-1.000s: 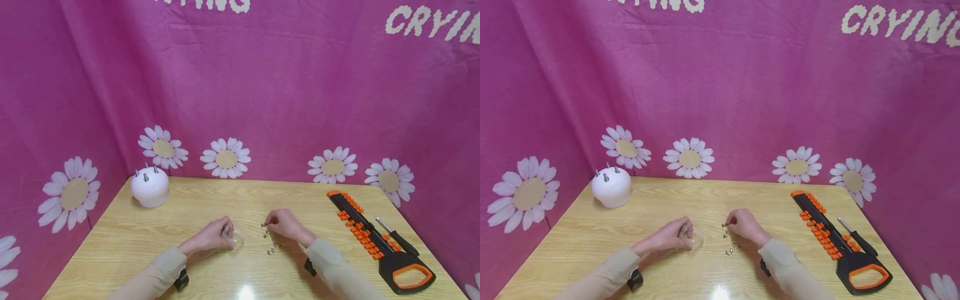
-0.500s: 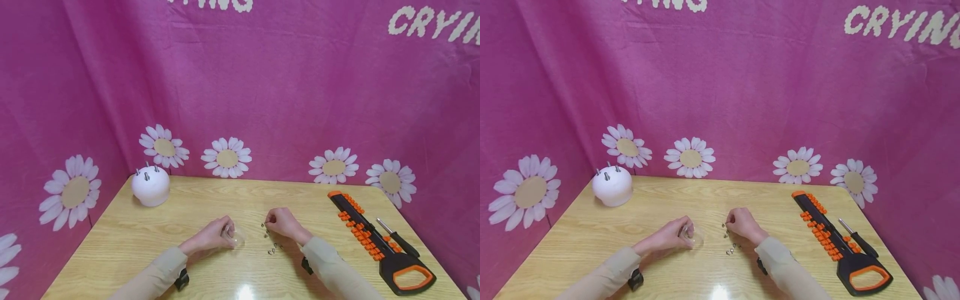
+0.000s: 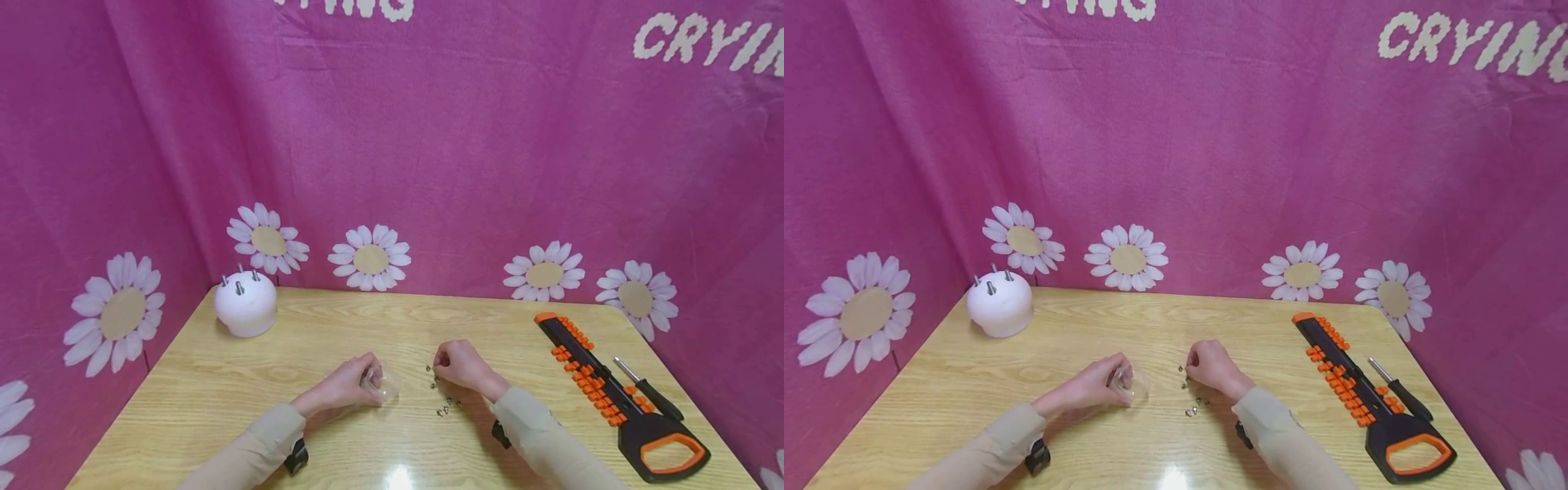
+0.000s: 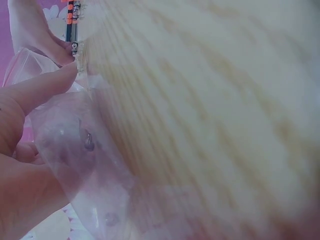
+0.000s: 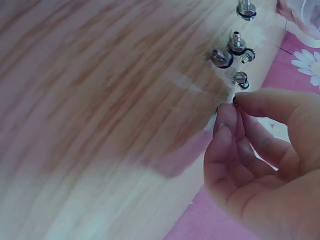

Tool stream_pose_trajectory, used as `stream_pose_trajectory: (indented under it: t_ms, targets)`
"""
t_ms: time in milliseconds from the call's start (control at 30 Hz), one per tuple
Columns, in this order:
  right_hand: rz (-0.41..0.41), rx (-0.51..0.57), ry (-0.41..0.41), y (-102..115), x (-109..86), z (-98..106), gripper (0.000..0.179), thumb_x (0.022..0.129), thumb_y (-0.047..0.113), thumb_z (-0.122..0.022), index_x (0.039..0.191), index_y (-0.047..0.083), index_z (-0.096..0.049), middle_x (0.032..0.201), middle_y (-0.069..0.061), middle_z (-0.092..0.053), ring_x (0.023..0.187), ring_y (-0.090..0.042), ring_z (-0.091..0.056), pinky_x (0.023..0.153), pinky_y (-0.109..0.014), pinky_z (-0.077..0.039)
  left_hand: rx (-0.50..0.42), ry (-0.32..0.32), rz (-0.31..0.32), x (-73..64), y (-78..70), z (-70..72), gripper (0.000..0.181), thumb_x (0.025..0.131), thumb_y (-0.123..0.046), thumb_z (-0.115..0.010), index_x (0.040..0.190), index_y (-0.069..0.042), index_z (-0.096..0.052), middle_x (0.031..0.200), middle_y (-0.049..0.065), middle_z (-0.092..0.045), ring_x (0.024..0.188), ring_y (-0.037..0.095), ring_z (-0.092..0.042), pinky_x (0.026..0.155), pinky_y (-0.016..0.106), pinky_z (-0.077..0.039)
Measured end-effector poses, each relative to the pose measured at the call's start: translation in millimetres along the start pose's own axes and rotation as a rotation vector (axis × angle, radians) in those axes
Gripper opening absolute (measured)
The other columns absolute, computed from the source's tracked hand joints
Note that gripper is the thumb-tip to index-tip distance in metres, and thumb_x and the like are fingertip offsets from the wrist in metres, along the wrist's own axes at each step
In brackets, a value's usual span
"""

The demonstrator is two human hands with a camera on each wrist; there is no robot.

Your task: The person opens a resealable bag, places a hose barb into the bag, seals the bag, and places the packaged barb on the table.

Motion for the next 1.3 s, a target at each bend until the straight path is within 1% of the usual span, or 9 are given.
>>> stream_pose_trajectory:
  t_ms: [200,300,500,700,867,967,1033,1167,1300]
  targets:
    - [0.044,0.033,-0.021,10,1.1,3,0.01,0.082,0.0,-0.07,0.076,0.008,-0.066,0.071,0.0,-0.067,0.064,-0.003,-0.051,0.059,-0.017,-0.044,-0.043,0.004,0.02,0.2,2.9,0.6,0.037,0.077,-0.011,-0.084,0.098,-0.005,-0.055,0.094,0.007,-0.064,0.086,0.01,-0.051,0.078,0.021,-0.041]
    - [0.089,0.05,-0.021,25,2.3,6,0.01,0.083,0.0,-0.07,0.078,0.007,-0.065,0.072,-0.001,-0.067,0.065,-0.001,-0.052,0.06,-0.016,-0.045,-0.065,0.004,0.026,0.8,5.4,0.3,0.036,0.077,-0.01,-0.083,0.097,-0.004,-0.055,0.094,0.007,-0.065,0.086,0.009,-0.053,0.077,0.021,-0.042]
    - [0.188,0.088,-0.014,61,1.9,8,0.01,0.083,-0.003,-0.069,0.08,0.006,-0.065,0.071,-0.003,-0.068,0.063,0.002,-0.052,0.058,-0.015,-0.045,-0.058,-0.008,0.008,1.9,5.9,-0.7,0.036,0.076,-0.01,-0.084,0.097,-0.004,-0.055,0.093,0.007,-0.064,0.084,0.008,-0.052,0.077,0.02,-0.042]
    - [0.237,0.143,0.04,87,1.4,-3,0.01,0.082,-0.003,-0.07,0.08,0.006,-0.066,0.071,-0.004,-0.07,0.064,0.003,-0.055,0.06,-0.013,-0.046,-0.06,0.007,0.029,2.3,7.7,-2.3,0.037,0.078,-0.012,-0.084,0.099,-0.005,-0.054,0.094,0.005,-0.063,0.083,0.008,-0.052,0.076,0.021,-0.043]
    - [0.25,0.168,0.086,98,-0.3,-10,0.006,0.083,-0.003,-0.069,0.083,0.003,-0.068,0.074,-0.007,-0.072,0.065,-0.001,-0.059,0.06,-0.013,-0.048,-0.063,0.01,0.027,1.3,6.3,-2.3,0.039,0.077,-0.011,-0.084,0.1,-0.003,-0.053,0.095,0.007,-0.063,0.082,0.009,-0.053,0.074,0.02,-0.044]
    - [0.237,0.177,0.09,97,-0.7,-10,0.004,0.084,-0.002,-0.07,0.085,0.002,-0.068,0.074,-0.007,-0.072,0.065,-0.002,-0.059,0.06,-0.014,-0.048,-0.064,0.012,0.028,0.7,6.8,-2.6,0.039,0.078,-0.012,-0.084,0.1,-0.004,-0.053,0.095,0.007,-0.062,0.082,0.009,-0.053,0.074,0.02,-0.044]
    - [0.225,0.173,0.078,92,-0.1,-6,0.003,0.084,-0.001,-0.07,0.085,0.001,-0.068,0.075,-0.007,-0.072,0.066,-0.002,-0.059,0.061,-0.015,-0.048,-0.064,0.008,0.03,0.6,6.7,-2.1,0.038,0.078,-0.012,-0.084,0.1,-0.004,-0.053,0.094,0.006,-0.062,0.083,0.01,-0.053,0.074,0.021,-0.044]
    - [0.18,0.165,0.054,69,0.7,6,0.004,0.085,0.0,-0.07,0.085,0.003,-0.067,0.076,-0.006,-0.072,0.067,-0.001,-0.058,0.063,-0.016,-0.048,-0.054,0.006,0.04,1.1,7.1,-1.2,0.037,0.078,-0.012,-0.083,0.099,-0.005,-0.053,0.093,0.005,-0.062,0.085,0.012,-0.052,0.077,0.023,-0.042]
    - [0.118,0.144,0.034,43,0.4,16,0.004,0.084,0.001,-0.07,0.085,0.003,-0.067,0.079,-0.005,-0.072,0.071,-0.004,-0.061,0.066,-0.018,-0.05,-0.039,0.01,0.045,1.9,6.4,-1.9,0.037,0.078,-0.013,-0.083,0.098,-0.006,-0.054,0.093,0.004,-0.062,0.085,0.011,-0.051,0.078,0.023,-0.041]
Point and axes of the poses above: each hand's wrist, its own x-axis towards the middle knuckle, its own z-axis out of the back of the hand, y = z × x, the point moved 9 cm from there along x, towards the middle knuckle
